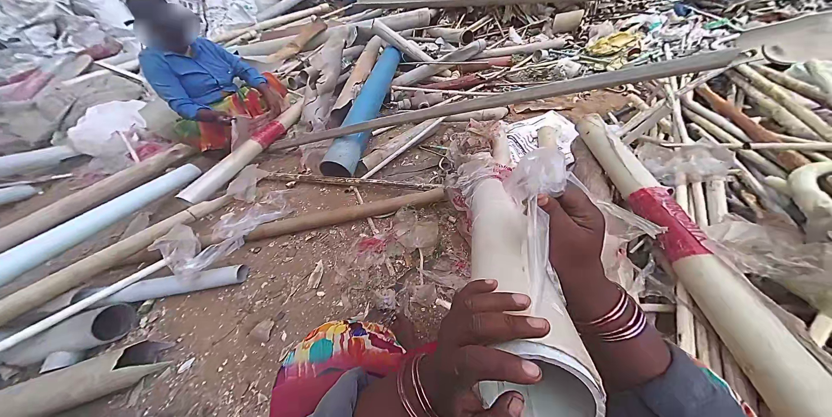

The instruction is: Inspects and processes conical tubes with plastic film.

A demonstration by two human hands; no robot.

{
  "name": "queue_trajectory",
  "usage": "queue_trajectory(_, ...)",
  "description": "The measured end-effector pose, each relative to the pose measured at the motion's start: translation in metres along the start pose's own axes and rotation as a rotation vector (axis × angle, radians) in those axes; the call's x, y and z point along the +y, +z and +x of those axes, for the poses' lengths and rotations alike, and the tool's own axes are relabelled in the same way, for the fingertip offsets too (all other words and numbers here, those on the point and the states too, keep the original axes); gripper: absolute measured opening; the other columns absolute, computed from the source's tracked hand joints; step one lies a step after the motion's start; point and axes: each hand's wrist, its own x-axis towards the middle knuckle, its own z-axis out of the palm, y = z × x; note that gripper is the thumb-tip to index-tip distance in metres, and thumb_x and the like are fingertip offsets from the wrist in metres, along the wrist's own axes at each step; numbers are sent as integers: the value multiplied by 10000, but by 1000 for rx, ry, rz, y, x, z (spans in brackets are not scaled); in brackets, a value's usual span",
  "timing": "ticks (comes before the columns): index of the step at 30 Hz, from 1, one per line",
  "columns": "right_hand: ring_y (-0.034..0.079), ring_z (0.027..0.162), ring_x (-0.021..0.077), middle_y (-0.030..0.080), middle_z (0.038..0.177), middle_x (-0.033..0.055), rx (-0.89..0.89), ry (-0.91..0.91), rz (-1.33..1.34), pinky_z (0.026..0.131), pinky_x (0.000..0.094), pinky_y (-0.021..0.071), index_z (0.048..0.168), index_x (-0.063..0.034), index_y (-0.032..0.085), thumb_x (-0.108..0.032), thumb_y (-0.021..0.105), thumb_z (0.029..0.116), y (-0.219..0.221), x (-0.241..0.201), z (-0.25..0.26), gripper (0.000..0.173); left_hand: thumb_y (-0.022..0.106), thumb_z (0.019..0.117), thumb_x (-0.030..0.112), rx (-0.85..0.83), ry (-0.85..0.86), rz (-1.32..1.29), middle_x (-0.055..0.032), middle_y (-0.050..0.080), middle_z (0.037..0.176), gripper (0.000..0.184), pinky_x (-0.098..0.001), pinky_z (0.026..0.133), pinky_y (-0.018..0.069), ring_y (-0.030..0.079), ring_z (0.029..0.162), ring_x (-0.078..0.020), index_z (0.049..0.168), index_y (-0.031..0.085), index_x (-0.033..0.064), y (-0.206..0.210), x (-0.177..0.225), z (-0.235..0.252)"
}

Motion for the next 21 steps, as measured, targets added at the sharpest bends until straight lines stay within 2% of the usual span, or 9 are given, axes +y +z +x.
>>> queue_trajectory(4, 615, 880, -64, 642, 906, -153, -28, -23, -10, 803, 161, 537, 925, -166, 690, -122, 642, 980, -4, 3, 1, 85, 444, 1075, 329, -28, -32, 38, 105, 447, 1520, 227, -404, 1264, 214, 276, 1523, -163, 1254, 549, 238, 10, 5, -14)
queue_trajectory(6, 602, 864, -59, 623, 877, -113, -90, -54, -24, 794, 151, 525, 882, -114, 675, -154, 654, 987, -3, 2, 1, 114, 420, 1083, 315, -53, -25, 52, 100, 426, 1536, 230, -409, 1263, 216, 260, 1531, -163, 1246, 563, 237, 17, 8, -21)
queue_trajectory(8, 599, 830, -32, 620, 826, -35, -216, -106, -67, 768, 150, 516, 812, -39, 657, -174, 665, 979, 1, 0, 0, 215, 411, 1081, 277, -98, -13, 33, 76, 446, 1499, 247, -402, 1267, 189, 265, 1519, -151, 1224, 600, 208, 24, 12, -29)
queue_trajectory(11, 607, 769, 39, 649, 779, 62, -457, -114, -171, 722, 176, 497, 803, 28, 692, -181, 650, 980, 13, -9, -9, 277, 376, 1090, 271, -170, -11, 42, 78, 478, 1438, 249, -401, 1265, 147, 281, 1500, -116, 1190, 599, 225, 24, 21, -38)
queue_trajectory(13, 643, 747, 175, 668, 789, 136, -657, -141, -226, 682, 296, 510, 829, 49, 688, -168, 625, 991, 20, -19, -13, 279, 371, 1092, 259, -198, -11, 61, 87, 482, 1447, 251, -425, 1275, 67, 244, 1517, -97, 1201, 594, 225, 21, 23, -42)
queue_trajectory(15, 680, 810, 308, 673, 835, 194, -908, -121, -242, 707, 436, 526, 851, 70, 675, -143, 621, 992, 25, -28, -15, 261, 375, 1097, 254, -208, -14, 75, 91, 480, 1461, 247, -426, 1277, 28, 220, 1529, -83, 1216, 589, 216, 18, 24, -45)
queue_trajectory(16, 683, 853, 341, 675, 861, 207, -1037, -77, -254, 737, 478, 520, 869, 76, 681, -138, 617, 997, 26, -31, -15, 257, 379, 1096, 247, -217, -10, 76, 90, 476, 1463, 238, -421, 1278, 22, 215, 1530, -82, 1220, 580, 215, 17, 24, -46)
queue_trajectory(18, 678, 939, 361, 693, 937, 217, -1288, 69, -309, 807, 532, 502, 932, 71, 705, -145, 612, 1011, 30, -36, -12, 249, 382, 1087, 244, -235, -1, 61, 86, 489, 1461, 254, -399, 1277, 49, 244, 1520, -91, 1247, 578, 217, 14, 22, -49)
queue_trajectory(21, 656, 922, 339, 686, 953, 200, -1512, 264, -406, 803, 542, 482, 983, 47, 712, -217, 639, 1018, 37, -38, -10, 276, 361, 1090, 293, -252, 8, 14, 56, 559, 1378, 295, -348, 1250, 149, 371, 1448, -98, 1232, 599, 192, 13, 17, -56)
